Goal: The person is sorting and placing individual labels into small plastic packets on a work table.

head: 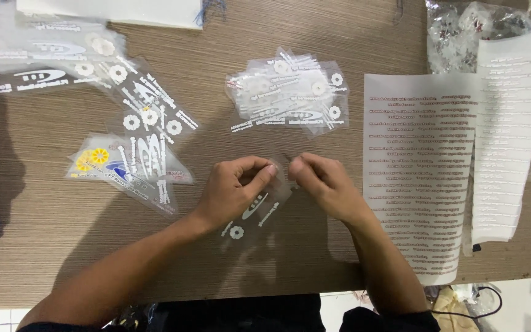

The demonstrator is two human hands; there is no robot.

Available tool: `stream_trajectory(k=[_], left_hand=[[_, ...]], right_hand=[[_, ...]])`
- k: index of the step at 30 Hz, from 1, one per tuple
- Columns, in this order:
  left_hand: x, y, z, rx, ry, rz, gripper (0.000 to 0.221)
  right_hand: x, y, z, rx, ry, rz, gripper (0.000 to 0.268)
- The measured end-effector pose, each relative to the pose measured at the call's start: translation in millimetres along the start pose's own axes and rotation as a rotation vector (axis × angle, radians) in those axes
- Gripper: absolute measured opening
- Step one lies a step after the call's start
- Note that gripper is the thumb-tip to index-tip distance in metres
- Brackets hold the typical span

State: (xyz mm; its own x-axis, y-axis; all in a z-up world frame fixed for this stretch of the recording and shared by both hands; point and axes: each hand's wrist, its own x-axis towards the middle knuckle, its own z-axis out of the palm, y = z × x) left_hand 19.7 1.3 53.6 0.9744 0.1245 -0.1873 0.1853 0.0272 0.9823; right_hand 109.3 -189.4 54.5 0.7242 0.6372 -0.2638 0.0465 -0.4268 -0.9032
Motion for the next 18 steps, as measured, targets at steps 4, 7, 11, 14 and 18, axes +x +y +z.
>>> stream_trajectory(k=[4, 7, 11, 14, 18], left_hand=[[1, -20, -3, -0.014, 0.018, -0.014, 0.028], [0, -23, -9, -0.043, -0.031, -0.068, 0.040], [-2, -7, -7, -0.106, -0.129, -0.098, 0.018], [1, -6, 0, -0.137, -0.054, -0.063, 0.017], [4, 3, 1, -0.314, 0.175, -0.072, 0.021]], right_hand=[[-7, -3, 1, -0.027, -0.042, -0.065, 0.014], [-7, 10, -2, 0.169, -0.029, -0.097, 0.004], [0, 6, -6, 0.178, 0.266, -0.096, 0.010], [-3, 4, -3, 0.255, 0.368, -0.067, 0.015], [-5, -10, 4, 0.272, 0.249, -0.052, 0.014]])
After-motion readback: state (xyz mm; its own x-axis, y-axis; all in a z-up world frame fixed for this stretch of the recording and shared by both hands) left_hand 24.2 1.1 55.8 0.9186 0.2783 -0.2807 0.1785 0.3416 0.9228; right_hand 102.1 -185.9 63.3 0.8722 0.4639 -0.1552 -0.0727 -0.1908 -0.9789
